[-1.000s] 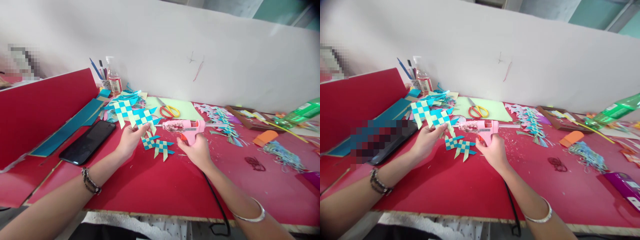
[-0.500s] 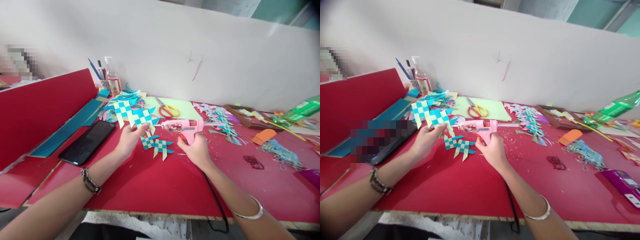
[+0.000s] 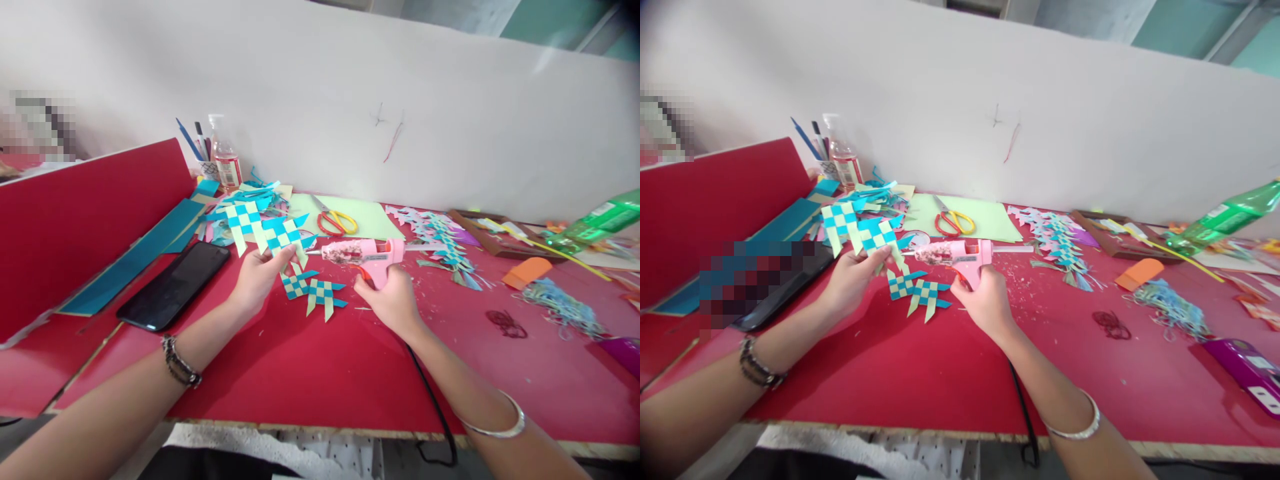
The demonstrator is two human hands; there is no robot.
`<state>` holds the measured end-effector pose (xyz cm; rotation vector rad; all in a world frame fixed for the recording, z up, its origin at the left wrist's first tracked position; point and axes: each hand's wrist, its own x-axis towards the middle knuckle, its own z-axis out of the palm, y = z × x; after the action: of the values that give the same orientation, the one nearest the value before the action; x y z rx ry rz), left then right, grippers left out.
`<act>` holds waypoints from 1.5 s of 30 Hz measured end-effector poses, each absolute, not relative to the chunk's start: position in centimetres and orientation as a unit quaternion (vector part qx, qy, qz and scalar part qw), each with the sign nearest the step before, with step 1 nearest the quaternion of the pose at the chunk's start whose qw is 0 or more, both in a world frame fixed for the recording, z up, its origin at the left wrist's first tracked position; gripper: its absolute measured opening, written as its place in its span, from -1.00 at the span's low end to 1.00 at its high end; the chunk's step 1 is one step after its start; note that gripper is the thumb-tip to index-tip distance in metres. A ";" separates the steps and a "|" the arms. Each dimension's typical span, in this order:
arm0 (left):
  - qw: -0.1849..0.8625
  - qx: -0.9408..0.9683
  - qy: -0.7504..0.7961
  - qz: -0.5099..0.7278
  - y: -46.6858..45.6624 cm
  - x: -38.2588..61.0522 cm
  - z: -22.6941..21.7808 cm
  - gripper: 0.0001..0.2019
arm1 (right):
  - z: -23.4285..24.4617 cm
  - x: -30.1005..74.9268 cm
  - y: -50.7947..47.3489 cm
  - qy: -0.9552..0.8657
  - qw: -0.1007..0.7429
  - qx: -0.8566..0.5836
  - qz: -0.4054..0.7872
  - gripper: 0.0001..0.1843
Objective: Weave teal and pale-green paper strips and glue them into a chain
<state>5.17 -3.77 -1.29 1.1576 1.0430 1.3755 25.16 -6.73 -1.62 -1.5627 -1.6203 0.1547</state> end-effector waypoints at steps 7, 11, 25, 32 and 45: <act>0.504 0.478 0.438 0.571 -3.7 5.1 -1.3 -0.76 | -1.5 25.2 -6.7 -0.652 0.428 -0.623 0.062 -0.80; 0.499 0.481 0.438 0.573 -3.6 5.0 -1.4 -0.76 | -1.6 25.3 -6.6 -0.652 0.428 -0.623 0.058 -0.79; 0.505 0.454 0.450 0.580 -3.6 5.0 -1.4 -0.76 | -1.5 25.4 -6.9 -0.668 0.453 -0.589 -0.042 -0.69; 0.503 0.468 0.455 0.567 -3.7 5.1 -1.4 -0.76 | -2.1 25.7 -7.1 -0.673 0.454 -0.580 -0.069 -0.81; 0.530 0.487 0.427 0.547 -4.1 5.2 -1.1 -0.78 | -1.8 26.1 -7.1 -0.719 0.404 -0.553 -0.120 -0.84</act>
<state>5.25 -4.06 -1.12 1.1623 1.0194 1.3057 26.08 -7.06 -1.83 -1.3964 -1.8159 -0.3018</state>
